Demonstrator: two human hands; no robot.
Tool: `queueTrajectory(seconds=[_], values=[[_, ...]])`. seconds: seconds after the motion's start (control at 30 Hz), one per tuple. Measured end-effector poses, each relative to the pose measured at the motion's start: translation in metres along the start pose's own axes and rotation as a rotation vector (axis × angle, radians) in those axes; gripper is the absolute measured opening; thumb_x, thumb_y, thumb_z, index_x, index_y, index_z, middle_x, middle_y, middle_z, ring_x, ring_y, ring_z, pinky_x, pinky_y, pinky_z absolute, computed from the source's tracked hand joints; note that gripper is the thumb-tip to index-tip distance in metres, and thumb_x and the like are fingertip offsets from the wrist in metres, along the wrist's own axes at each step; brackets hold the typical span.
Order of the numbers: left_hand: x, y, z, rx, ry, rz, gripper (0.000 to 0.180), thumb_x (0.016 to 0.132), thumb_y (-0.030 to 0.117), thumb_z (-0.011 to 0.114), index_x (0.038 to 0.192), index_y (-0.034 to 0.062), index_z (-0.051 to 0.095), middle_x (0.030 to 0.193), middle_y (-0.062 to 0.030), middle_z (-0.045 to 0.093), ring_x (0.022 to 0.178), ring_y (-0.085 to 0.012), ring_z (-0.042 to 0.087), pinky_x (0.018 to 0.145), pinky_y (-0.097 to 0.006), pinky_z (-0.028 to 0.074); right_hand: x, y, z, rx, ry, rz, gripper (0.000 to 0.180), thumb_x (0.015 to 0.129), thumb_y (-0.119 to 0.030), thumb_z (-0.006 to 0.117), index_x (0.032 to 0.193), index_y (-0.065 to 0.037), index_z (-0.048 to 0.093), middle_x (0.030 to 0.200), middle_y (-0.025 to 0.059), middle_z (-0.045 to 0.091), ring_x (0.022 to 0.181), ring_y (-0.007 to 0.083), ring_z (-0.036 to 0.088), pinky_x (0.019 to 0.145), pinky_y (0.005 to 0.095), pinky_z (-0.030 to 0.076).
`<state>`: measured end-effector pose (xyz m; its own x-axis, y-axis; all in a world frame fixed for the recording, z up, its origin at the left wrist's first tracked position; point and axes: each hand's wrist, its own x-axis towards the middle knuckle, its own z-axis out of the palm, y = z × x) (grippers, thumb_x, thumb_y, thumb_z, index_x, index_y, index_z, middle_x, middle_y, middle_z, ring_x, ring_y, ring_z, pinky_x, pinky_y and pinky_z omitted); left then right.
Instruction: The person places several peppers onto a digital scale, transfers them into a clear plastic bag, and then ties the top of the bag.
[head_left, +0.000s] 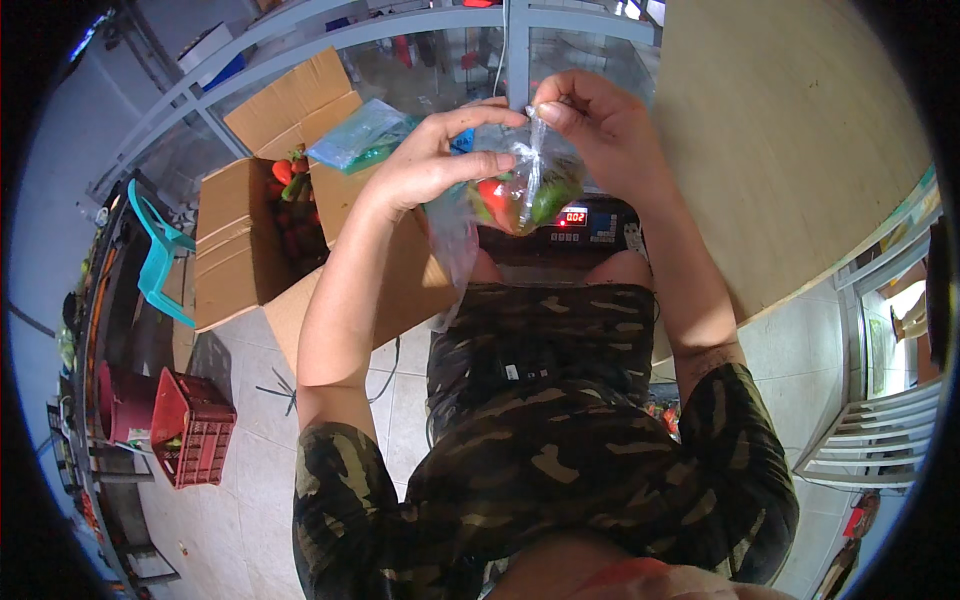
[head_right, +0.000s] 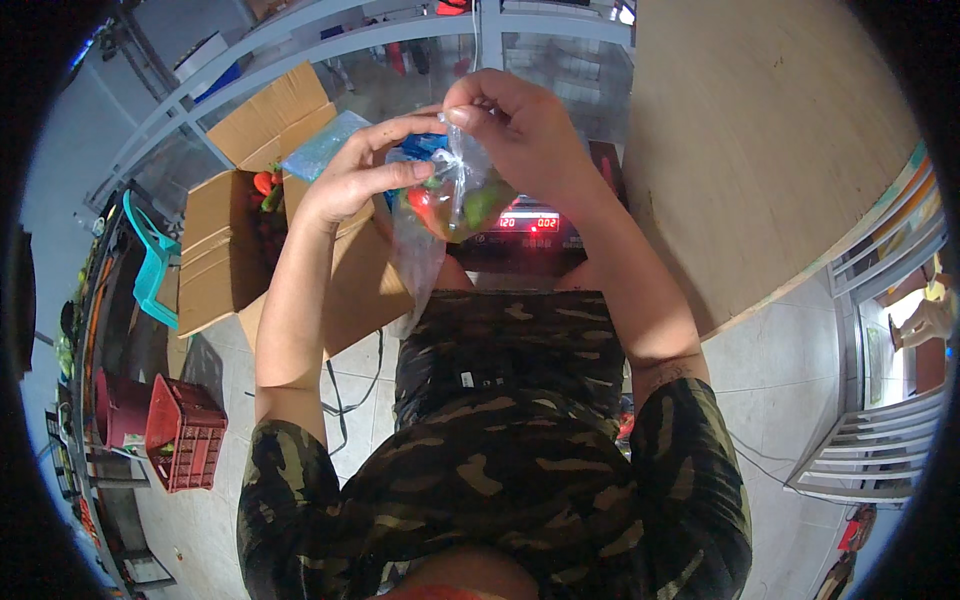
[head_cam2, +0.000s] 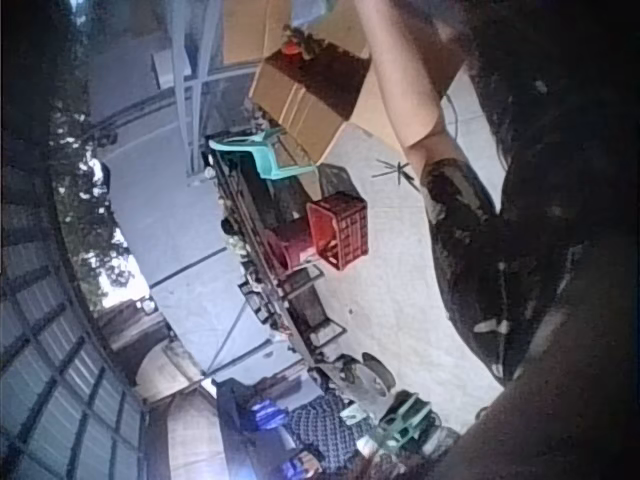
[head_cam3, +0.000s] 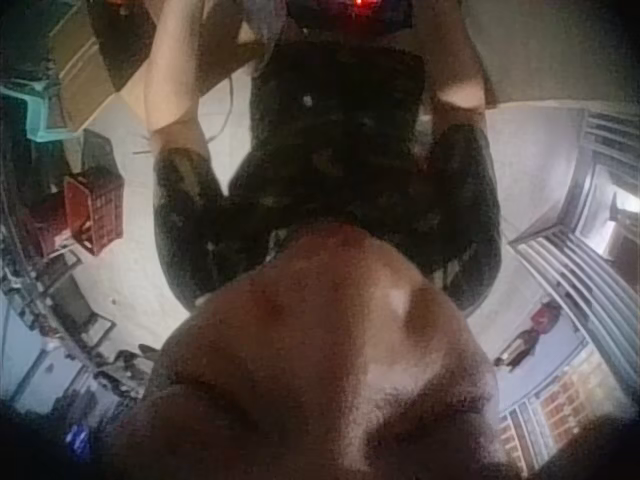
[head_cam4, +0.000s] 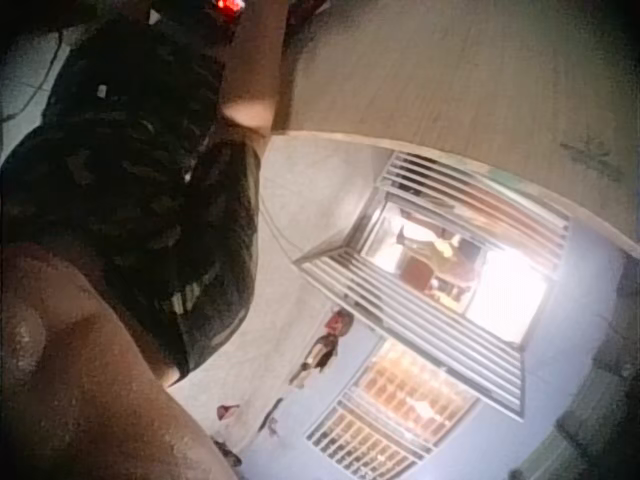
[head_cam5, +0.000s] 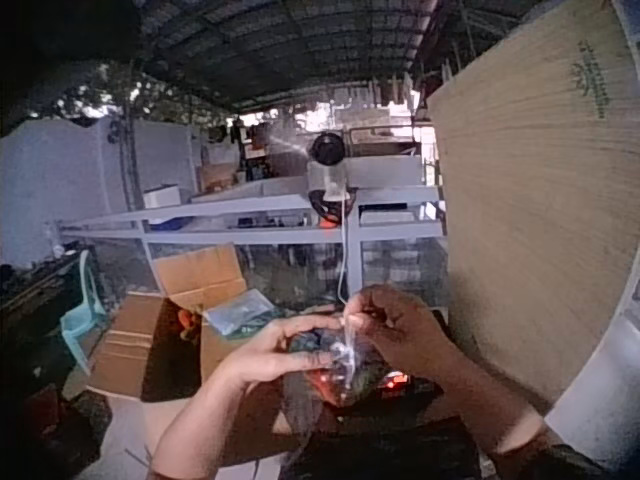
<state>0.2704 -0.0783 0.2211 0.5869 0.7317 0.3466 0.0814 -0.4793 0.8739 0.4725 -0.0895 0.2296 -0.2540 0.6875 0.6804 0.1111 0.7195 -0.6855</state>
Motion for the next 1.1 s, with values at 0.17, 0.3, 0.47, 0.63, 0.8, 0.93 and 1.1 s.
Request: queueTrajectory(seconds=[0.17, 0.3, 0.47, 0.63, 0.8, 0.93, 1.1], values=[[-0.001, 0.003, 0.002, -0.001, 0.02, -0.013, 0.041, 0.071, 0.024, 0.069, 0.107, 0.0074, 0.06, 0.123, -0.0154, 0.045, 0.111, -0.0205, 0.045, 0.09, -0.029, 0.036, 0.001, -0.002, 0.0, -0.009, -0.025, -0.005, 0.008, 0.082, -0.011, 0.056, 0.084, -0.003, 0.057, 0.071, -0.0013, 0.055, 0.066, 0.0063, 0.046, 0.062, 0.0224, 0.04], [-0.001, 0.002, 0.003, -0.008, 0.001, -0.022, 0.04, 0.072, 0.023, 0.068, 0.107, 0.0072, 0.059, 0.121, -0.0125, 0.048, 0.109, -0.0192, 0.046, 0.092, -0.028, 0.035, 0.0, -0.001, -0.001, -0.023, 0.0, 0.012, 0.009, 0.082, -0.011, 0.056, 0.084, -0.003, 0.057, 0.072, -0.0013, 0.055, 0.065, 0.0067, 0.047, 0.061, 0.0229, 0.041], [-0.002, 0.001, 0.002, -0.05, 0.0, -0.032, 0.038, 0.073, 0.02, 0.066, 0.107, 0.0055, 0.059, 0.116, -0.0109, 0.052, 0.105, -0.0161, 0.048, 0.09, -0.027, 0.035, 0.004, -0.008, -0.002, -0.048, 0.082, -0.019, 0.009, 0.082, -0.011, 0.056, 0.086, -0.003, 0.057, 0.073, -0.0001, 0.057, 0.065, 0.0077, 0.048, 0.06, 0.0235, 0.042], [-0.001, 0.003, 0.002, -0.191, -0.003, -0.039, 0.035, 0.077, 0.02, 0.064, 0.107, 0.0022, 0.058, 0.107, -0.0082, 0.058, 0.101, -0.0132, 0.05, 0.088, -0.027, 0.037, 0.005, -0.007, -0.001, -0.07, -0.011, -0.049, 0.01, 0.081, -0.011, 0.056, 0.086, -0.003, 0.057, 0.073, 0.0015, 0.057, 0.066, 0.0088, 0.051, 0.062, 0.0231, 0.043], [0.005, 0.007, 0.027, 0.09, -0.098, -0.137, 0.03, 0.083, 0.025, 0.06, 0.103, 0.0022, 0.059, 0.09, -0.003, 0.061, 0.083, -0.0093, 0.053, 0.073, -0.024, 0.043, 0.017, -0.014, 0.003, -0.062, 0.055, -0.098, 0.011, 0.081, -0.013, 0.057, 0.086, -0.003, 0.058, 0.073, 0.0016, 0.058, 0.068, 0.0081, 0.052, 0.062, 0.0224, 0.043], [0.006, -0.007, 0.035, 0.146, 0.062, -0.087, 0.023, 0.083, 0.025, 0.06, 0.087, 0.0026, 0.063, 0.068, 0.0006, 0.057, 0.063, -0.0061, 0.049, 0.056, -0.022, 0.04, 0.025, -0.02, -0.008, -0.065, 0.152, -0.064, 0.013, 0.08, -0.013, 0.058, 0.089, -0.003, 0.06, 0.073, 0.0007, 0.058, 0.069, 0.0077, 0.052, 0.062, 0.0214, 0.042], [-0.003, 0.002, 0.023, 0.117, 0.292, 0.08, 0.025, 0.085, 0.026, 0.058, 0.078, 0.0032, 0.064, 0.057, 0.0032, 0.053, 0.052, -0.0052, 0.045, 0.048, -0.022, 0.038, 0.024, -0.009, -0.043, 0.072, 0.234, 0.052, 0.013, 0.082, -0.011, 0.057, 0.089, 0.0, 0.059, 0.076, 0.0013, 0.056, 0.073, 0.0088, 0.052, 0.068, 0.0217, 0.041]])
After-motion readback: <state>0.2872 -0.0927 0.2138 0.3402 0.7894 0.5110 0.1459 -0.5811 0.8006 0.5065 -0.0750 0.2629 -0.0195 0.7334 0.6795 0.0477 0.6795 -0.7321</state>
